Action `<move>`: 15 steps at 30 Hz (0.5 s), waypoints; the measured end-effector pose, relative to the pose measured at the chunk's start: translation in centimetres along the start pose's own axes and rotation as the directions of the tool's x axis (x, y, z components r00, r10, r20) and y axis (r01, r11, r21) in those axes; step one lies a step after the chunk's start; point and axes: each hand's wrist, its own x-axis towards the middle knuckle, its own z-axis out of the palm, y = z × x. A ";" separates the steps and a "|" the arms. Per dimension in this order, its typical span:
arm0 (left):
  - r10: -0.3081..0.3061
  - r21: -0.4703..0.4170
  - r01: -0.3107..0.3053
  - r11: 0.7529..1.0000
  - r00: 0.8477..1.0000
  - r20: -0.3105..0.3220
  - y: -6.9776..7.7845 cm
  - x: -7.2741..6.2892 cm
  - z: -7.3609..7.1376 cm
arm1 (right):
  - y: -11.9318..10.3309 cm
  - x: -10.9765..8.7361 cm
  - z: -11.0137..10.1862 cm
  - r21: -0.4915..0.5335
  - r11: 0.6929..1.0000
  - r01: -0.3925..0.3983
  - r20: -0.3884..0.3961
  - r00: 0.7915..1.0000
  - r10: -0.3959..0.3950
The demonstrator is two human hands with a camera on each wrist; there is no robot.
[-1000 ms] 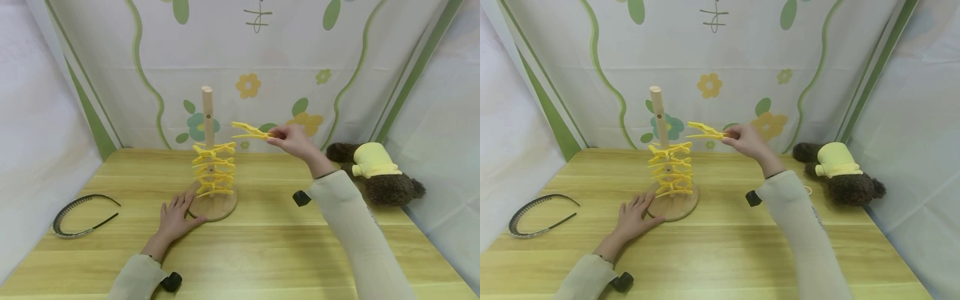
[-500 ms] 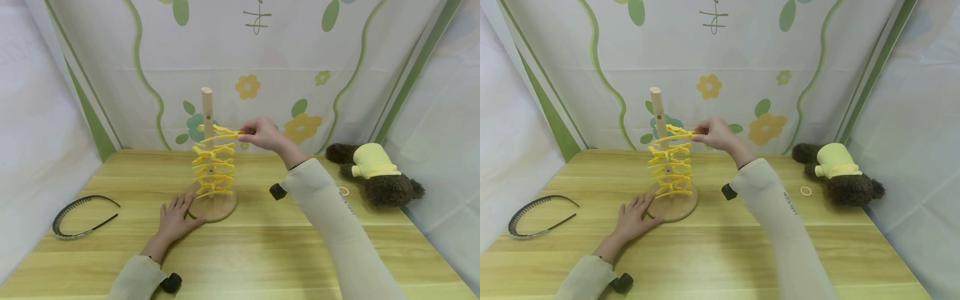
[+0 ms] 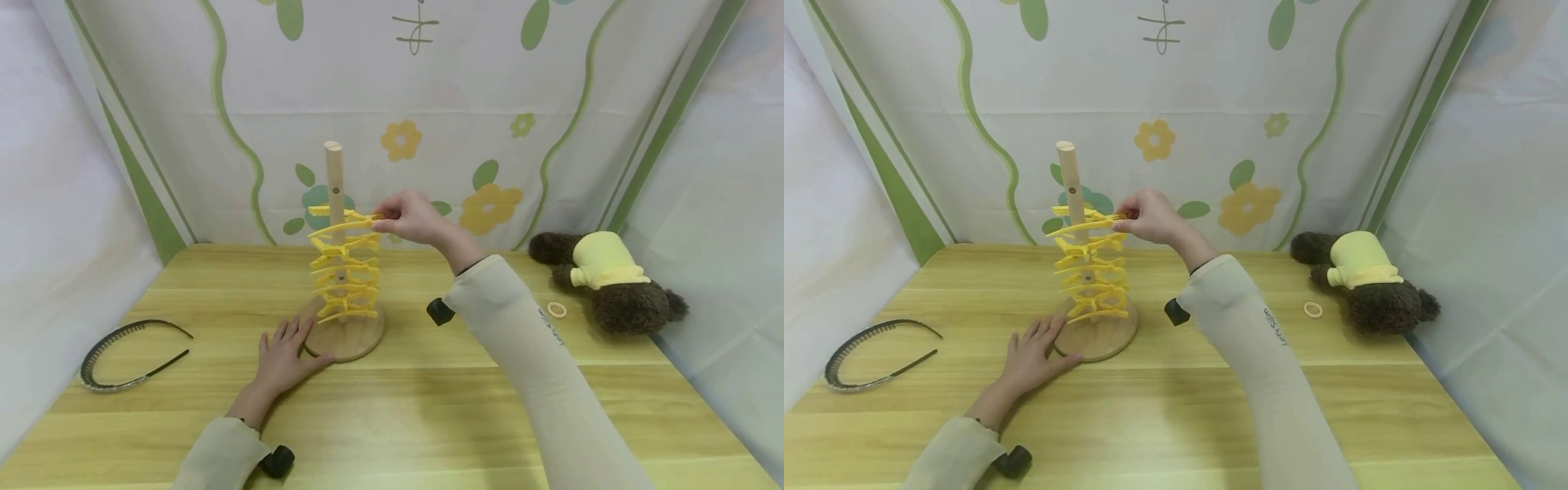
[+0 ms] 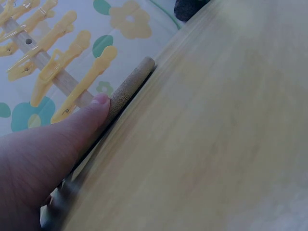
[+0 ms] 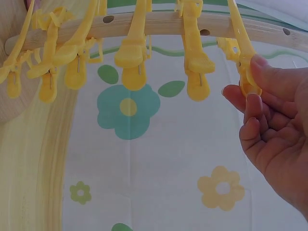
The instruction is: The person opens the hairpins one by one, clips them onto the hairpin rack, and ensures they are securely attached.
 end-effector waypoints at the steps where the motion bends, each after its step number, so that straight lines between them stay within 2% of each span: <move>1: -0.001 -0.001 0.001 1.000 1.000 0.000 0.0 0.0 0.0 | -0.1 0.0 0.0 -0.002 1.000 -0.002 0.002 1.000 0.002; 10: 0.003 0.004 -0.003 1.000 1.000 0.010 0.1 0.1 -0.2 | -0.3 0.3 0.1 0.003 0.999 -0.033 0.014 0.999 0.033; 15: 0.010 0.003 -0.010 1.000 1.000 0.009 0.1 0.0 -0.3 | -0.2 0.3 0.3 0.023 1.000 -0.021 0.014 1.000 0.020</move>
